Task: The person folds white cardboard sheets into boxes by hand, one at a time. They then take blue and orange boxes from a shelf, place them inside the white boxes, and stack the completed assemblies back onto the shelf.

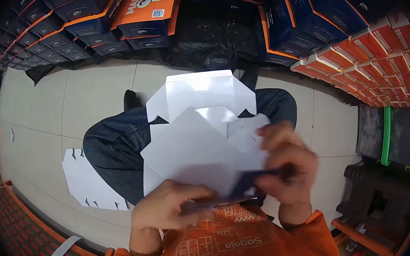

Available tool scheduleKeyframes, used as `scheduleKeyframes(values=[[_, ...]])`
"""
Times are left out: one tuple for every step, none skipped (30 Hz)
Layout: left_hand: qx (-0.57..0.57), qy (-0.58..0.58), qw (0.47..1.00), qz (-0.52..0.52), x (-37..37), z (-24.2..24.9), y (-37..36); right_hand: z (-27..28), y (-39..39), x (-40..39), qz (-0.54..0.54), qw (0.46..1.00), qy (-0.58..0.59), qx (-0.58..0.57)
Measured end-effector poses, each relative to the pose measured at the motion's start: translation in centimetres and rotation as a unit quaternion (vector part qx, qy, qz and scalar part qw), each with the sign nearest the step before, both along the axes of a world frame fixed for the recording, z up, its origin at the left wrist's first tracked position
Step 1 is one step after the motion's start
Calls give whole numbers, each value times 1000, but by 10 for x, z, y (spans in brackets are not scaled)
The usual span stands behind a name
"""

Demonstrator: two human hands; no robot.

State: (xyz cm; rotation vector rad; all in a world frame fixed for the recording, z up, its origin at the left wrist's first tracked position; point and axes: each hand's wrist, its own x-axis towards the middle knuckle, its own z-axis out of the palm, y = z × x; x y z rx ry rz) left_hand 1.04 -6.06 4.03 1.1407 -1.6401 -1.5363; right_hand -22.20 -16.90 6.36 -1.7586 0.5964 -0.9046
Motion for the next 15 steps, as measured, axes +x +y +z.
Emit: scheduleKeyframes(values=[[2, -1, 1000, 3, 4, -5, 3, 5, -1, 1, 3, 1000, -1, 2], [118, 21, 993, 18, 8, -6, 3, 17, 1, 2, 99, 993, 53, -40], [230, 42, 972, 33, 10, -7, 2, 28, 2, 6, 194, 972, 104, -85], [134, 75, 987, 39, 7, -13, 1, 33, 16, 18, 183, 956, 202, -111], [137, 76, 987, 35, 7, -12, 2, 32, 19, 15, 180, 956, 203, -107], [121, 86, 988, 43, 7, -11, 2, 30, 20, 12, 76, 966, 226, -99], [103, 95, 989, 54, 8, -11, 2, 29, 19, 9, -27, 965, 245, -91], [105, 96, 988, 56, 6, -13, 2, 29, 15, 7, 19, 959, 253, -125], [11, 71, 996, 49, 2, -18, 2, 27, 18, 8, 23, 960, 251, -124], [-85, 42, 995, 39, 0, -20, 0, 24, 24, 11, 115, 946, 266, -145], [-85, 39, 995, 39, -1, -14, -2, 22, 28, 14, 203, 924, 279, -165], [-64, -6, 998, 19, -2, -4, -4, 23, 30, 18, 191, 921, 298, -161], [-43, -50, 998, 2, -2, 3, -4, 23, 28, 17, 191, 921, 298, -160], [-61, -53, 997, 19, 1, 6, -6, 22, 23, 14, 97, 942, 256, -193], [-62, -54, 996, 23, 1, 9, -3, 22, 18, 11, 3, 952, 208, -225]])
